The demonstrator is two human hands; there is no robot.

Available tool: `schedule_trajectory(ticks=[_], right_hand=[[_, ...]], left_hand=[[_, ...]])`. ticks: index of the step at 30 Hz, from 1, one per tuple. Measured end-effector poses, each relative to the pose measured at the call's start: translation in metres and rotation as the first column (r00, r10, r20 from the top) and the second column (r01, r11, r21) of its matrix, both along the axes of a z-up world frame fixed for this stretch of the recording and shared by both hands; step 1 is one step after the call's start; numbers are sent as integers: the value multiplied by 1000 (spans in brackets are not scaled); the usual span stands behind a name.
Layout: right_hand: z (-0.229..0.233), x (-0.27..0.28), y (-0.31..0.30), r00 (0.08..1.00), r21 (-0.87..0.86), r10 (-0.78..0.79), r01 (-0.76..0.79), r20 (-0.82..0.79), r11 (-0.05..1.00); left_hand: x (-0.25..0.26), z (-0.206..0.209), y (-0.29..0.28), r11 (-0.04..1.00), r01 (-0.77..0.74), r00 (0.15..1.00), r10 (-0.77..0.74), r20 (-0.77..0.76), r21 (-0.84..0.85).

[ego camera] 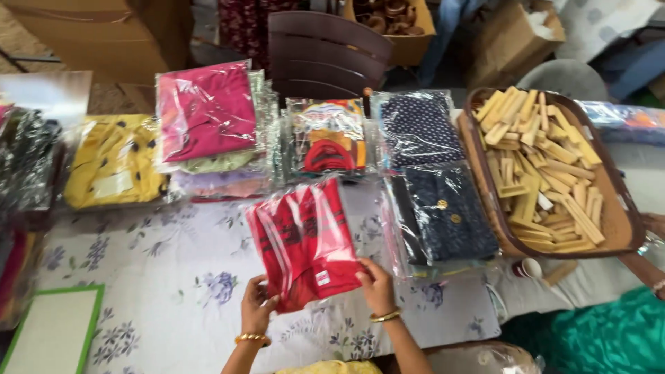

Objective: Fold and pack various clothing items into plastic bags at a workshop or stall.

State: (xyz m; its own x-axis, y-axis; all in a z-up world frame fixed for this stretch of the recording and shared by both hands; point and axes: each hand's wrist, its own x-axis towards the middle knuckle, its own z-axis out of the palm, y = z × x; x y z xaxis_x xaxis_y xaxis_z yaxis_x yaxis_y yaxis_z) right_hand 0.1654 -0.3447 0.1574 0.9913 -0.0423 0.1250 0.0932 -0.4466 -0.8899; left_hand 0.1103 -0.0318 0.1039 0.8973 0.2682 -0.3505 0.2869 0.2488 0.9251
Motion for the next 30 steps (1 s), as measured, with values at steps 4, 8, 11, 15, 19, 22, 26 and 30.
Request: schedule_trajectory(ticks=[4,8,11,15,19,22,26,30], right_hand=[[53,4,-65,982,-113,-97,117,164,987],[82,-2,-118,962,-62,-191,207,195,976],[70,-14,-138,959,-4,-259,261,114,965],[67,-21,-127,954,-26,-290,293,74,956],[68,-13,-91,968,-62,-252,251,-13,966],[73,3,-53,987,-115,-116,129,111,985],[62,31,13,998,110,41,-46,48,993],[57,62,97,992,203,125,-119,-15,972]], left_hand=[[46,47,-61,987,152,981,-157,116,51],[72,67,-113,955,291,941,-296,166,50],[76,75,-127,938,347,924,-340,174,-9],[63,60,-120,934,356,930,-351,110,-28],[45,38,-86,960,276,961,-275,30,-39],[40,38,-47,981,192,981,-191,31,-16],[34,63,18,992,49,997,-55,50,120],[36,115,99,973,-86,995,72,72,215]])
